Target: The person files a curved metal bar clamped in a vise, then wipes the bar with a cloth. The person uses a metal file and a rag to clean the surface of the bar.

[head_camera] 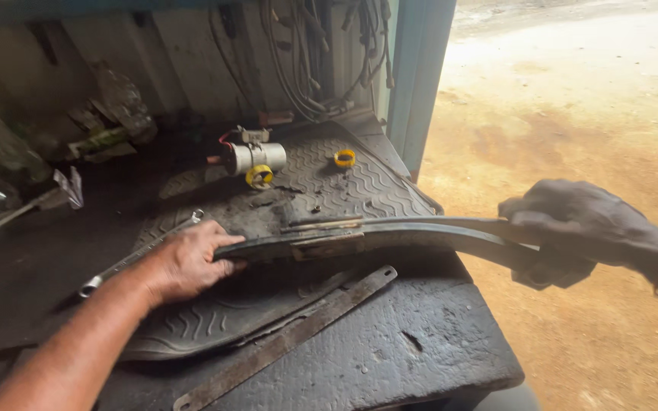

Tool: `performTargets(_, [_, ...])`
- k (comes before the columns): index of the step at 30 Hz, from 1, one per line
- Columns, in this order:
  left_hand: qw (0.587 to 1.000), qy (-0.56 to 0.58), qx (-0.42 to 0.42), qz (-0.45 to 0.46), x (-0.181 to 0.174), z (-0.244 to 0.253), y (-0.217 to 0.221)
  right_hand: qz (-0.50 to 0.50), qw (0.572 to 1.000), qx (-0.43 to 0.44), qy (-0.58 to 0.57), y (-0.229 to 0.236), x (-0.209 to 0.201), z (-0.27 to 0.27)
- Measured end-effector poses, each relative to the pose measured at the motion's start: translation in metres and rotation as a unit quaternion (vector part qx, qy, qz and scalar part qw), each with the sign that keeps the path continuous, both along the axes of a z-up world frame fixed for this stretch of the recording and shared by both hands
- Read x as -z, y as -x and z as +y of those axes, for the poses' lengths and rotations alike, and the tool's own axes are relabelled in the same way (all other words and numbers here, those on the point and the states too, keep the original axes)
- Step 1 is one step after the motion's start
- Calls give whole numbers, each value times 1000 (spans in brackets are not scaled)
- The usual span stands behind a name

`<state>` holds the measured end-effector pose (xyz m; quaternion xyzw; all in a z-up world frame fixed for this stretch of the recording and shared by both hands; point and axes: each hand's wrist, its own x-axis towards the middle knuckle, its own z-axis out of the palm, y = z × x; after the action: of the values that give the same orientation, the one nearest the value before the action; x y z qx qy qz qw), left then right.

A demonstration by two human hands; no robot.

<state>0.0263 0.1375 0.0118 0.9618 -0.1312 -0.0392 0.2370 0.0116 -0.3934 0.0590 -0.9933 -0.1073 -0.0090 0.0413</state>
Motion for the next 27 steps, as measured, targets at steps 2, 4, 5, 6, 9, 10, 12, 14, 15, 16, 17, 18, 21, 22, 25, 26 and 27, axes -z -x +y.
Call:
performTargets(2, [997,-76,-22,-6,-4,-2,6,169,973,144,-60,6,-13,12])
performTargets(4, [994,-103,-17,-12,-9,-7,15,225,962,145,-61,15,-23,21])
performTargets(5, [996,-92,-3,-18,-11,-8,21,219,963,143,-63,21,-21,25])
performTargets(6, [996,-83,10,-27,-13,-8,25,210,965,140,-66,26,-16,29])
performTargets(9, [988,-103,12,-119,-5,-9,55,65,994,64,58,41,15,24])
performTargets(10, [978,-119,35,-169,0,-10,64,-3,993,26,119,45,31,19])
performTargets(12, [948,-151,81,-270,8,-14,79,-204,973,-99,47,50,63,9])
performTargets(14, [950,-146,84,-263,9,-21,83,-287,948,-136,0,46,83,-4])
performTargets(15, [951,-143,86,-262,6,-25,83,-273,955,-112,-12,43,89,-9])
performTargets(16, [963,-131,67,-228,4,-28,85,-254,963,-88,-23,43,96,-14])
performTargets(17, [973,-120,48,-193,-1,-30,85,-254,961,-100,-41,45,102,-17])
performTargets(18, [979,-109,33,-168,-10,-34,76,-264,957,-108,-59,42,103,-20])
performTargets(21, [972,-46,20,-228,-12,-41,82,-301,942,-91,-115,44,107,-29])
performTargets(22, [973,-49,15,-224,-9,-42,82,-306,939,-81,-135,50,112,-29])
performTargets(25, [974,-67,-12,-216,-5,-42,80,-301,940,-88,-138,55,109,-30])
performTargets(26, [973,-80,-27,-215,-3,-43,82,-270,931,-11,-244,56,104,-31])
performTargets(27, [972,-93,-42,-214,-2,-44,82,-261,915,44,-303,59,99,-31])
